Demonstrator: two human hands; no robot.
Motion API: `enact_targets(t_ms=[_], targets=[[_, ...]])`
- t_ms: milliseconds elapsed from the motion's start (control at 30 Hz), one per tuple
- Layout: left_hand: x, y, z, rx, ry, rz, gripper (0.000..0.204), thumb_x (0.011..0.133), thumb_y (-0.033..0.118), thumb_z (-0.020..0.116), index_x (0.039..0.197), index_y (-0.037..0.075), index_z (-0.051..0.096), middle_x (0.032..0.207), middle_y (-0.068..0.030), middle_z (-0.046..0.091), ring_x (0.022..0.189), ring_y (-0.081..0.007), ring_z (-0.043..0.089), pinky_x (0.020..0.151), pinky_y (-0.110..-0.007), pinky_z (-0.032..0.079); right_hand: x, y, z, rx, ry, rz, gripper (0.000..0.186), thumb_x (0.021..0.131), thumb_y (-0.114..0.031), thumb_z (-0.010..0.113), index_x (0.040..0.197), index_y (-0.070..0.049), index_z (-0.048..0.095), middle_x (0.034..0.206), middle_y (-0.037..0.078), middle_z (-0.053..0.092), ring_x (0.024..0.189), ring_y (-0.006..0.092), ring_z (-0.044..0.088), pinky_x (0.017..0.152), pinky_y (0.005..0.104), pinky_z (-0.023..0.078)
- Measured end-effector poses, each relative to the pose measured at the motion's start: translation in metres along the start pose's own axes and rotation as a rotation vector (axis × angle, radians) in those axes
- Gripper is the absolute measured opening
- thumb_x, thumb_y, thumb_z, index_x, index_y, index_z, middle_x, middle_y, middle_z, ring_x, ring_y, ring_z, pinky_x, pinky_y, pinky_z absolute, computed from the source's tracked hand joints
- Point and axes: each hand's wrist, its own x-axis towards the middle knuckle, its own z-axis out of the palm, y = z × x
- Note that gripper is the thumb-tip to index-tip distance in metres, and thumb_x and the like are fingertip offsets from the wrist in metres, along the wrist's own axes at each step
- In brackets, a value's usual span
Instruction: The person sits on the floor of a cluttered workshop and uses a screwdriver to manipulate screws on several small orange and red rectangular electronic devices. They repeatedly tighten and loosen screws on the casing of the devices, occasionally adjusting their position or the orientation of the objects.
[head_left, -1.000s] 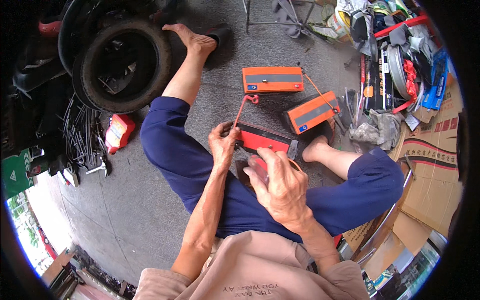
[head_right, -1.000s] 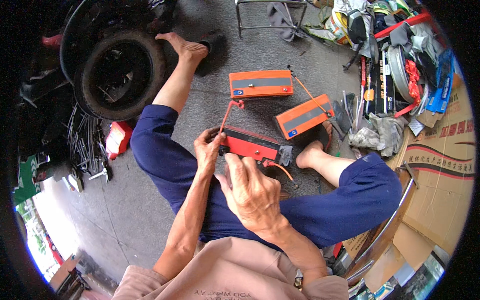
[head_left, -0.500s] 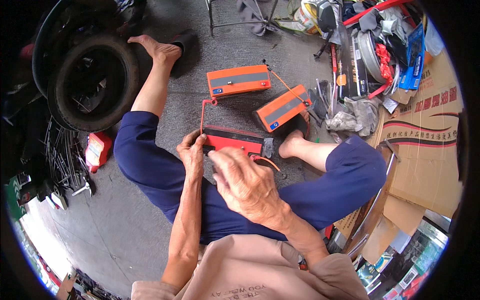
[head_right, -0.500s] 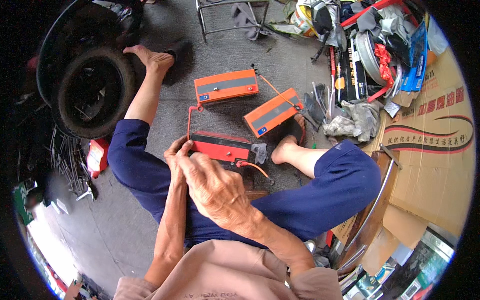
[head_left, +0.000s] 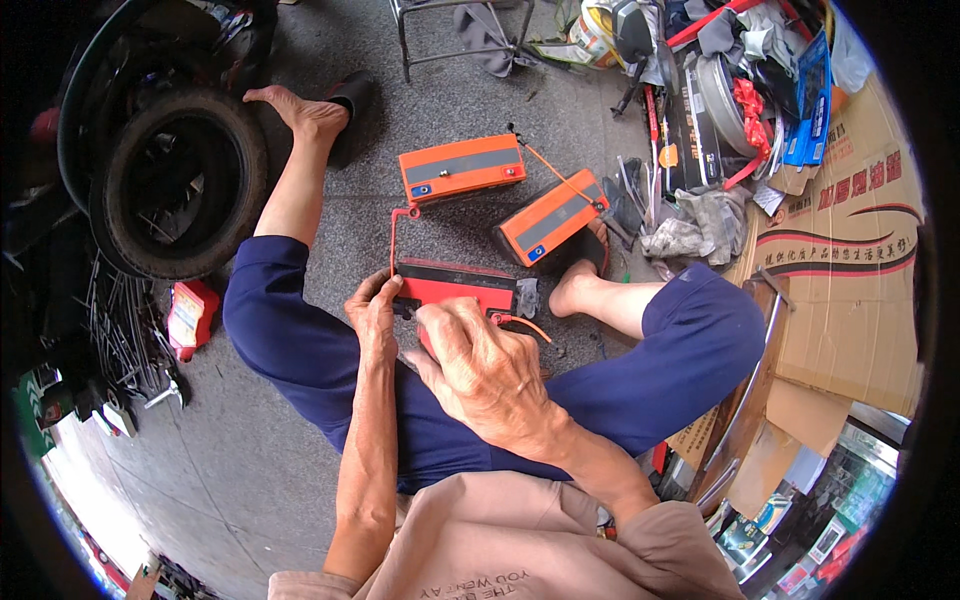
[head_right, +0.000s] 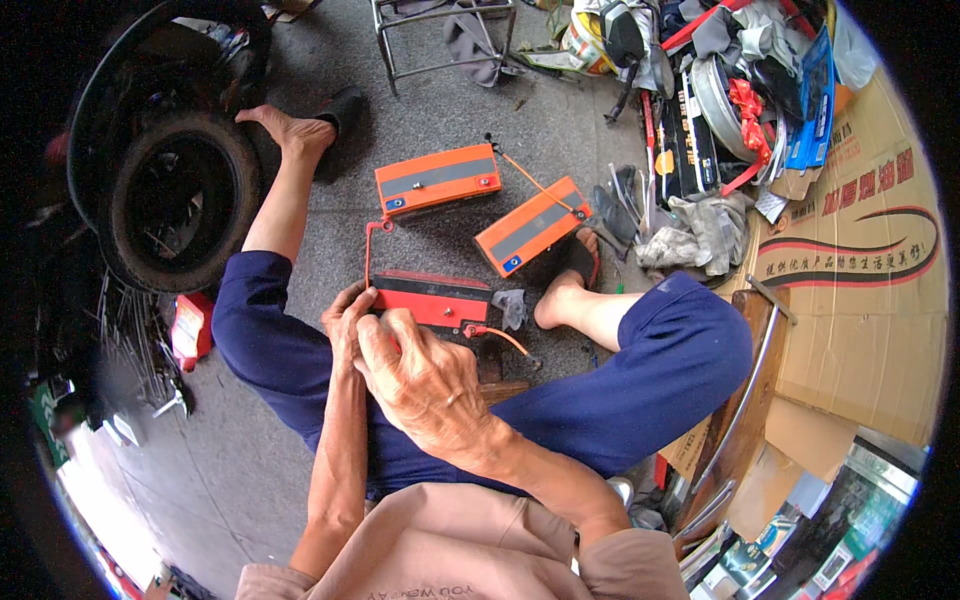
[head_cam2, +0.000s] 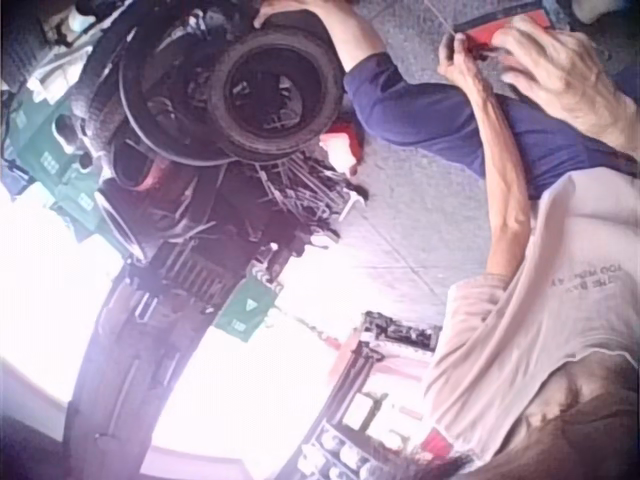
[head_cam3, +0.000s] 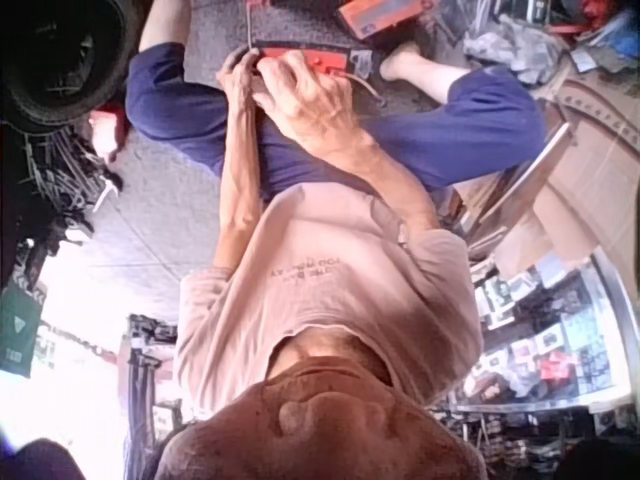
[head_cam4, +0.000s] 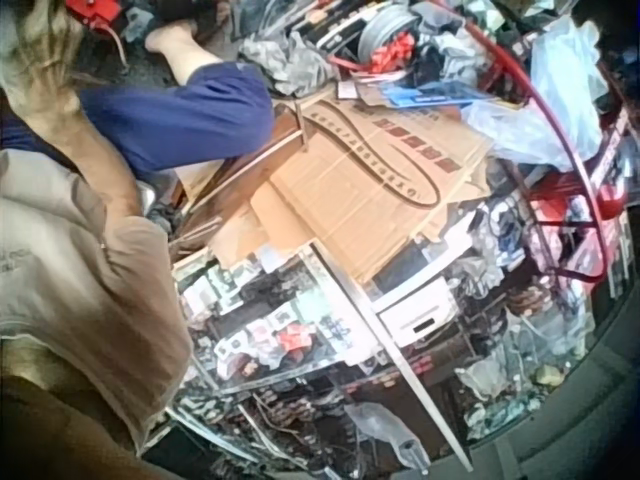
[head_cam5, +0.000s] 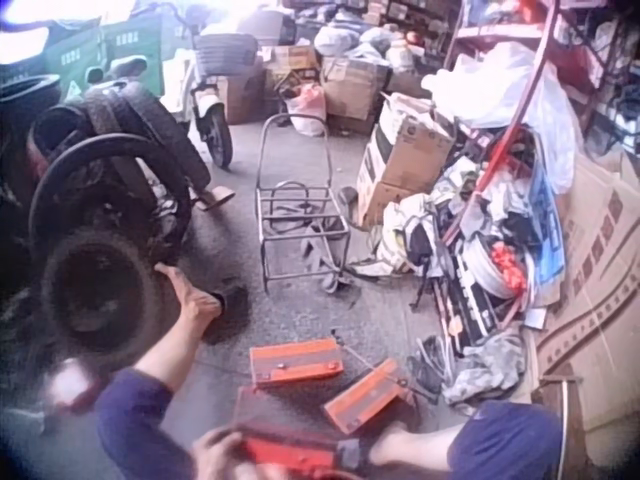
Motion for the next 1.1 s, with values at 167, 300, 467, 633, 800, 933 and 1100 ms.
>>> enact_targets(t_ms=[167, 300, 467, 633, 800, 933, 1100], targets=[[0.0, 0.001, 0.0, 0.01, -0.033, 0.011, 0.027, 0.084, 0.008, 0.075, 0.108, -0.004, 0.075, 0.095, -0.0074, 0.074, 0.085, -0.0133, 0.065, 0.081, -0.028, 0.051, -0.006, 0.0, -0.003, 0.078, -0.074, -0.127, 0.055, 0.08, 0.001, 0.07, 0.131, -0.002, 0.053, 0.104, 0.012, 0.062, 0.076, 0.0271, 0.07, 0.063, 0.0357, 0.059], [-0.001, 0.005, 0.002, 0.078, -0.032, 0.031, 0.028, 0.084, 0.01, 0.077, 0.108, -0.004, 0.074, 0.095, -0.007, 0.074, 0.085, -0.0131, 0.063, 0.082, -0.027, 0.05, -0.011, -0.006, 0.006, -0.047, -0.085, -0.168, 0.059, 0.08, 0.001, 0.066, 0.138, -0.002, 0.051, 0.097, 0.011, 0.06, 0.067, 0.0198, 0.068, 0.056, 0.0318, 0.056], [0.004, -0.005, -0.005, 0.043, -0.04, 0.025, 0.029, 0.083, 0.011, 0.077, 0.109, -0.003, 0.075, 0.097, -0.0085, 0.074, 0.087, -0.014, 0.065, 0.085, -0.028, 0.05, -0.006, -0.012, 0.009, -0.108, -0.024, -0.165, 0.04, 0.084, -0.006, 0.07, 0.122, -0.002, 0.059, 0.089, 0.008, 0.059, 0.057, 0.0173, 0.063, 0.049, 0.0304, 0.052], [0.004, -0.004, -0.001, 0.026, -0.02, -0.023, 0.025, 0.084, 0.006, 0.076, 0.108, -0.003, 0.075, 0.098, -0.0094, 0.075, 0.088, -0.0146, 0.066, 0.085, -0.029, 0.052, -0.004, -0.011, 0.011, -0.098, 0.021, -0.11, 0.026, 0.083, -0.012, 0.076, 0.102, -0.004, 0.06, 0.085, 0.007, 0.058, 0.052, 0.0182, 0.061, 0.046, 0.0308, 0.049], [0.005, -0.007, -0.004, 0.004, -0.019, -0.026, 0.024, 0.084, 0.007, 0.075, 0.107, -0.002, 0.075, 0.098, -0.0083, 0.075, 0.088, -0.0142, 0.066, 0.086, -0.029, 0.051, -0.003, -0.011, 0.016, -0.044, 0.049, -0.087, 0.027, 0.082, -0.013, 0.078, 0.101, -0.006, 0.06, 0.085, 0.007, 0.058, 0.056, 0.0218, 0.063, 0.048, 0.033, 0.05], [0.003, -0.003, -0.001, 0.015, -0.031, -0.057, 0.029, 0.082, 0.011, 0.077, 0.108, -0.001, 0.075, 0.099, -0.0075, 0.074, 0.092, -0.0154, 0.066, 0.089, -0.029, 0.049, -0.002, 0.003, -0.001, 0.017, 0.019, 0.002, 0.028, 0.082, -0.013, 0.079, 0.103, -0.008, 0.061, 0.088, 0.008, 0.061, 0.065, 0.0262, 0.066, 0.052, 0.0365, 0.053], [0.0, -0.002, -0.004, 0.066, 0.009, -0.019, 0.034, 0.081, 0.016, 0.08, 0.109, -0.003, 0.074, 0.099, -0.008, 0.073, 0.093, -0.0158, 0.065, 0.09, -0.03, 0.048, 0.011, 0.032, -0.073, 0.364, 0.306, 0.259, 0.03, 0.085, -0.01, 0.081, 0.105, -0.004, 0.059, 0.091, 0.008, 0.066, 0.079, 0.0168, 0.067, 0.066, 0.0316, 0.054]])
